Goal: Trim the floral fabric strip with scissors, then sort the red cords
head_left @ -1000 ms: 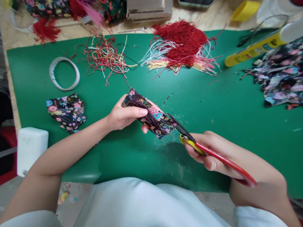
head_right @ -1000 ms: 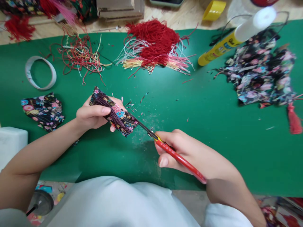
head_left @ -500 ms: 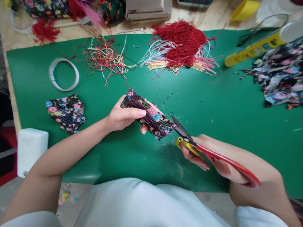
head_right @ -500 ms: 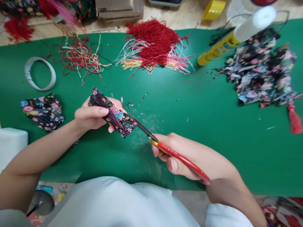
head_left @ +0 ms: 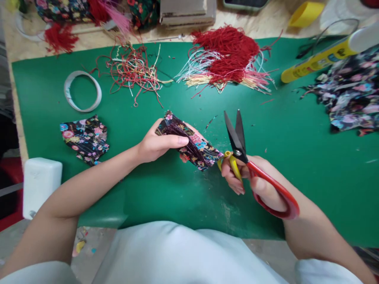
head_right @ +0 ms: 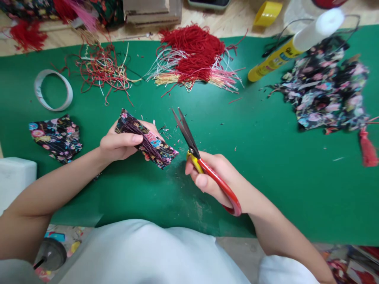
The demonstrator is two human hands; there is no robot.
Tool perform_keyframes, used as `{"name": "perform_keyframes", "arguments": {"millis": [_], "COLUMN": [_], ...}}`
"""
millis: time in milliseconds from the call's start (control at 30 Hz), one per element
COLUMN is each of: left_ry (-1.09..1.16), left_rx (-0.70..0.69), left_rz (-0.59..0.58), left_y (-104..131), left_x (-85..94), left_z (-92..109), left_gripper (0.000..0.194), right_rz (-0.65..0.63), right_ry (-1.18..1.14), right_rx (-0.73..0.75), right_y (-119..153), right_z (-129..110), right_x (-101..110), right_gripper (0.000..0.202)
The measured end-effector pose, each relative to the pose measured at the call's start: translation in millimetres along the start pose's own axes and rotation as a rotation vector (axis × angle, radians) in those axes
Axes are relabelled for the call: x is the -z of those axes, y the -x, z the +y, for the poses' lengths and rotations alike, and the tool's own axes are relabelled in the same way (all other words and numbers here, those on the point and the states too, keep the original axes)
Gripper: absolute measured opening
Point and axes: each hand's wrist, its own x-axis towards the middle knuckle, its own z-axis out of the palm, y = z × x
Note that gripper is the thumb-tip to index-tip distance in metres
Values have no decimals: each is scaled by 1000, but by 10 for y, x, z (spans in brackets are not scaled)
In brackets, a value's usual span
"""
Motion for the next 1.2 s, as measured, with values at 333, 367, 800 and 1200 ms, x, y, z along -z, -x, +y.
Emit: {"name": "perform_keyframes", "arguments": {"millis": [333, 367, 800, 1200], "left_ry": [-147, -159, -112, -135], "left_rx": [-76, -84, -87, -49], "left_rz": [-24, -34, 78, 130], "left_y": [59, 60, 72, 656], "left_x": [-20, -21, -276, -485], "left_z": [-86, -91, -91, -162], "left_gripper": [35, 34, 34, 45], "right_rz": [452, 452, 585, 519], "right_ry": [-105, -103, -129, 39], "right_rx": [49, 56, 263, 355], "right_y": [-135, -150, -238, -184], "right_z": [-40, -49, 66, -46], "right_x": [-330, -349, -602, -871], "right_gripper": [42, 42, 49, 43]}}
